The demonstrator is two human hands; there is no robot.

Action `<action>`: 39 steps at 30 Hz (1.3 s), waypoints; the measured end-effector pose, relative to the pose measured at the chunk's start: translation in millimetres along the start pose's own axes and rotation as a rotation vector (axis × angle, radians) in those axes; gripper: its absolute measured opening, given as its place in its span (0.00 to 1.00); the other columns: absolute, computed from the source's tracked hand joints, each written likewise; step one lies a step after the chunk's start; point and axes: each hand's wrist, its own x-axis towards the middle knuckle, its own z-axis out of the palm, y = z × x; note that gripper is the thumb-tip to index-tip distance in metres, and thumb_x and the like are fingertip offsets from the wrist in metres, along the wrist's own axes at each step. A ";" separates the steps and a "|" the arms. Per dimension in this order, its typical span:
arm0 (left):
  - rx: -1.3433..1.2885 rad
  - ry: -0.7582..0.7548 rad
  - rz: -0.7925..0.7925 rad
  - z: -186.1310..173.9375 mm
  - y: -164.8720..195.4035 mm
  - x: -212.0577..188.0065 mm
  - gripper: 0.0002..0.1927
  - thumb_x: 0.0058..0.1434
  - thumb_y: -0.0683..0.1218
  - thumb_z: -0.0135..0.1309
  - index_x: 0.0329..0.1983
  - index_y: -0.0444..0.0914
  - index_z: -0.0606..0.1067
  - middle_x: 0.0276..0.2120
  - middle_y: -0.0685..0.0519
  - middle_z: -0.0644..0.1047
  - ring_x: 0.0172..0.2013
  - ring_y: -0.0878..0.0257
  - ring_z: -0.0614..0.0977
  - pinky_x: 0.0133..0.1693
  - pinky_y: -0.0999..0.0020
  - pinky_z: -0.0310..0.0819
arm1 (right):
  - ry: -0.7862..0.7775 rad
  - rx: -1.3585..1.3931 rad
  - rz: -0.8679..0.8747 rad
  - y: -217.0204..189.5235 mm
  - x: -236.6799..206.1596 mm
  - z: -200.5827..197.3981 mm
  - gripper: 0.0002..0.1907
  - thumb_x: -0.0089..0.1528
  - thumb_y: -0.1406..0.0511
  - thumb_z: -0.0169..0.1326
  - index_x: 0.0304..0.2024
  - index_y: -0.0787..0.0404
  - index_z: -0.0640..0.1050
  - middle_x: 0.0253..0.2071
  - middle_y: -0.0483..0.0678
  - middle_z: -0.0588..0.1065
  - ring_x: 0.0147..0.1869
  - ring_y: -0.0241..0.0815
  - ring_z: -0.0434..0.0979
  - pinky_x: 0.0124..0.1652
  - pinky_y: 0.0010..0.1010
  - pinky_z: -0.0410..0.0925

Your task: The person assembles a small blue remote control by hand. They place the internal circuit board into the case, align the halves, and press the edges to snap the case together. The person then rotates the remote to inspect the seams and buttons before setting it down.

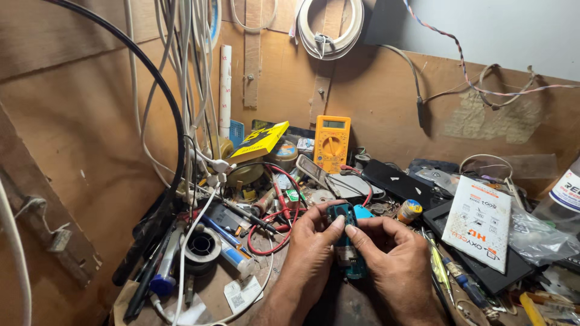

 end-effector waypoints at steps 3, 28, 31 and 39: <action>-0.013 -0.041 -0.070 -0.3 10.3 -0.2 0.19 0.63 0.42 0.58 0.58 0.37 0.77 0.42 0.56 0.76 0.36 0.72 0.72 0.32 0.77 0.62 | -0.023 0.078 0.056 -2.2 -0.6 -2.9 0.09 0.56 0.69 0.66 0.37 0.68 0.86 0.29 0.46 0.83 0.31 0.29 0.77 0.32 0.23 0.70; -0.064 -0.046 -0.085 -11.2 -1.7 12.6 0.14 0.66 0.46 0.56 0.49 0.32 0.76 0.37 0.53 0.79 0.36 0.67 0.79 0.40 0.72 0.75 | -0.047 -0.021 0.002 0.0 -0.6 -0.5 0.08 0.55 0.69 0.67 0.35 0.67 0.87 0.26 0.43 0.82 0.29 0.28 0.76 0.31 0.22 0.70; -0.009 -0.048 -0.084 -8.9 0.0 10.4 0.15 0.65 0.46 0.57 0.49 0.32 0.77 0.36 0.53 0.79 0.35 0.67 0.79 0.39 0.72 0.75 | -0.019 -0.033 0.011 0.2 -1.1 0.4 0.07 0.54 0.69 0.67 0.34 0.66 0.87 0.25 0.43 0.82 0.28 0.28 0.76 0.30 0.22 0.70; 0.220 0.124 0.029 -6.0 -1.5 10.6 0.14 0.60 0.45 0.63 0.44 0.30 0.81 0.31 0.53 0.81 0.29 0.70 0.78 0.33 0.75 0.73 | -0.054 0.043 0.069 -0.6 -0.5 1.5 0.06 0.54 0.69 0.67 0.32 0.68 0.87 0.25 0.44 0.82 0.26 0.28 0.75 0.29 0.22 0.69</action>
